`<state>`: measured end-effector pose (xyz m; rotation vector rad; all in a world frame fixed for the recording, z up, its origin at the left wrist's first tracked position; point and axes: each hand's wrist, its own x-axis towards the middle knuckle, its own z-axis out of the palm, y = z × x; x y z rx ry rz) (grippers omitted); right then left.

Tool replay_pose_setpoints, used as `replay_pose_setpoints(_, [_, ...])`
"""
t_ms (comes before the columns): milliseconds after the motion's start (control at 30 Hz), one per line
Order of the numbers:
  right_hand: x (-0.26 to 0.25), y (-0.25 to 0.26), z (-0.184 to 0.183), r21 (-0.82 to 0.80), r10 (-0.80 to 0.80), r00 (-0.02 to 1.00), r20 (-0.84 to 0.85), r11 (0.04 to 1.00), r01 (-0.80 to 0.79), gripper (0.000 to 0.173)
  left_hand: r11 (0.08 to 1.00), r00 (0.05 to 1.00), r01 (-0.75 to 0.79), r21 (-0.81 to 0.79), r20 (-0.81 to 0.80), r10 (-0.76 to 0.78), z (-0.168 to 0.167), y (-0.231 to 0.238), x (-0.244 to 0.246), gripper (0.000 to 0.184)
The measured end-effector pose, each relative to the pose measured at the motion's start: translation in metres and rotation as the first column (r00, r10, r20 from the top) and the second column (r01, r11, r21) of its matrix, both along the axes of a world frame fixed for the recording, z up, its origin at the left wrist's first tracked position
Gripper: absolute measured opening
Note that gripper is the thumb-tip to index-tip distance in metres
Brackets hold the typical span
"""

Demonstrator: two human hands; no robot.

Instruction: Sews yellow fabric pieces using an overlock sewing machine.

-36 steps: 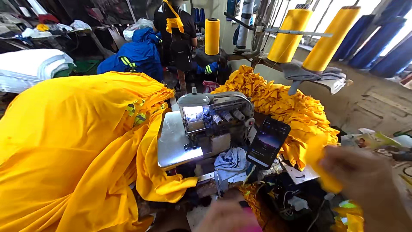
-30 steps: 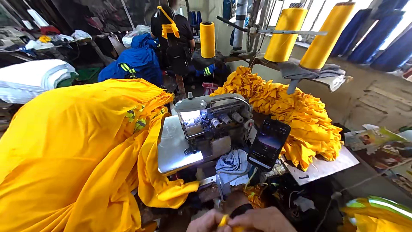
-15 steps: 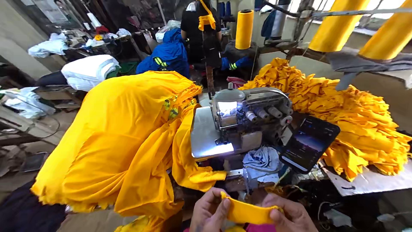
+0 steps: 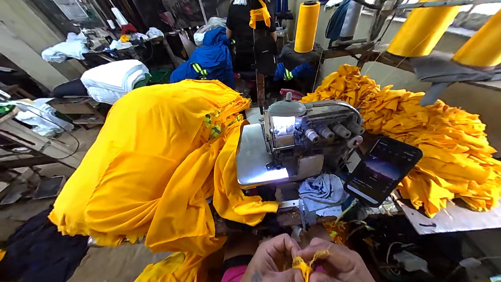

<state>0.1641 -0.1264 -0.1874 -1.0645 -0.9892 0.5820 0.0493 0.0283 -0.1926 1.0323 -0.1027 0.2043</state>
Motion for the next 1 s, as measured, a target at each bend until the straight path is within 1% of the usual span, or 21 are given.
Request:
replay_pose_setpoints(100, [0.004,0.0,-0.006,0.018,0.03,0.998,0.052,0.999,-0.031,0.015,1.0,0.999,0.01,0.004,-0.047,-0.01,0.0,-0.002,0.002,0.021])
replay_pose_setpoints(133, [0.004,0.0,-0.007,0.014,0.024,0.998,0.061,1.0,-0.025,0.014,0.999,0.999,-0.009,0.043,-0.042,0.011,0.001,-0.001,0.002,0.022])
replay_pose_setpoints(167, [0.005,-0.001,-0.007,0.001,0.005,0.997,0.081,1.0,-0.005,0.016,0.99,0.999,-0.048,0.134,-0.018,0.051,0.001,0.003,0.001,0.024])
replay_pose_setpoints(200, [0.005,-0.003,-0.006,-0.014,-0.021,0.994,0.103,1.0,0.023,0.017,0.957,0.995,-0.096,0.273,0.021,0.094,0.002,0.009,0.0,0.034])
replay_pose_setpoints(233, [0.006,-0.004,-0.005,-0.029,-0.055,0.991,0.12,0.998,0.059,0.017,0.891,0.991,-0.134,0.434,0.061,0.119,0.004,0.018,-0.002,0.047])
replay_pose_setpoints(267, [0.006,-0.005,-0.004,-0.045,-0.091,0.987,0.133,0.994,0.098,0.015,0.795,0.988,-0.153,0.586,0.086,0.126,0.009,0.024,-0.003,0.057])
replay_pose_setpoints(300, [0.006,-0.006,-0.003,-0.064,-0.124,0.982,0.139,0.989,0.134,0.014,0.7,0.986,-0.162,0.696,0.086,0.142,0.015,0.025,-0.005,0.059])
replay_pose_setpoints(333, [0.005,-0.007,-0.003,-0.089,-0.142,0.98,0.136,0.984,0.155,0.016,0.64,0.983,-0.169,0.75,0.079,0.168,0.018,0.023,-0.006,0.049])
replay_pose_setpoints(367, [0.003,-0.008,-0.004,-0.116,-0.143,0.983,0.111,0.981,0.156,0.017,0.614,0.973,-0.196,0.765,0.074,0.217,0.019,0.019,-0.007,0.036])
replay_pose_setpoints(400, [0.001,-0.008,-0.003,-0.147,-0.131,0.988,0.076,0.979,0.142,0.02,0.621,0.962,-0.219,0.753,0.06,0.266,0.018,0.017,-0.006,0.027])
replay_pose_setpoints(467, [-0.001,-0.008,-0.002,-0.204,-0.093,0.995,0.045,0.974,0.1,0.036,0.696,0.947,-0.239,0.677,0.005,0.32,0.019,0.017,-0.006,0.019])
replay_pose_setpoints(500, [-0.001,-0.009,-0.002,-0.233,-0.087,0.993,0.076,0.967,0.103,0.038,0.724,0.942,-0.242,0.646,-0.022,0.334,0.02,0.017,-0.006,0.018])
replay_pose_setpoints(533, [-0.001,-0.01,-0.003,-0.253,-0.089,0.987,0.131,0.96,0.12,0.034,0.743,0.937,-0.241,0.625,-0.049,0.345,0.021,0.016,-0.006,0.017])
replay_pose_setpoints(567, [-0.001,-0.011,-0.004,-0.261,-0.087,0.979,0.186,0.956,0.135,0.029,0.752,0.931,-0.242,0.613,-0.07,0.357,0.021,0.015,-0.006,0.016])
replay_pose_setpoints(633, [-0.001,-0.011,-0.005,-0.26,-0.082,0.969,0.234,0.955,0.144,0.027,0.75,0.92,-0.249,0.612,-0.093,0.382,0.022,0.013,-0.007,0.015])
replay_pose_setpoints(667, [-0.002,-0.011,-0.005,-0.262,-0.085,0.973,0.215,0.955,0.141,0.028,0.748,0.915,-0.256,0.612,-0.096,0.392,0.021,0.012,-0.007,0.015])
replay_pose_setpoints(733, [-0.004,-0.01,-0.004,-0.27,-0.087,0.99,0.111,0.956,0.114,0.032,0.757,0.908,-0.279,0.591,-0.095,0.409,0.02,0.011,-0.006,0.015])
replay_pose_setpoints(800, [-0.004,-0.009,-0.003,-0.278,-0.066,0.997,0.046,0.958,0.076,0.051,0.767,0.896,-0.301,0.567,-0.106,0.43,0.02,0.009,-0.006,0.014])
replay_pose_setpoints(833, [-0.004,-0.008,-0.003,-0.28,-0.058,0.997,0.049,0.958,0.07,0.055,0.772,0.894,-0.305,0.558,-0.111,0.434,0.02,0.009,-0.005,0.014])
replay_pose_setpoints(933, [-0.003,-0.011,-0.003,-0.3,-0.028,0.997,0.073,0.953,0.048,0.049,0.76,0.926,-0.236,0.606,-0.096,0.365,0.017,0.013,-0.006,0.016])
replay_pose_setpoints(1000, [-0.001,-0.014,-0.003,-0.333,0.01,0.999,0.046,0.943,0.006,0.041,0.722,0.948,-0.187,0.666,-0.07,0.31,0.013,0.019,-0.007,0.021])
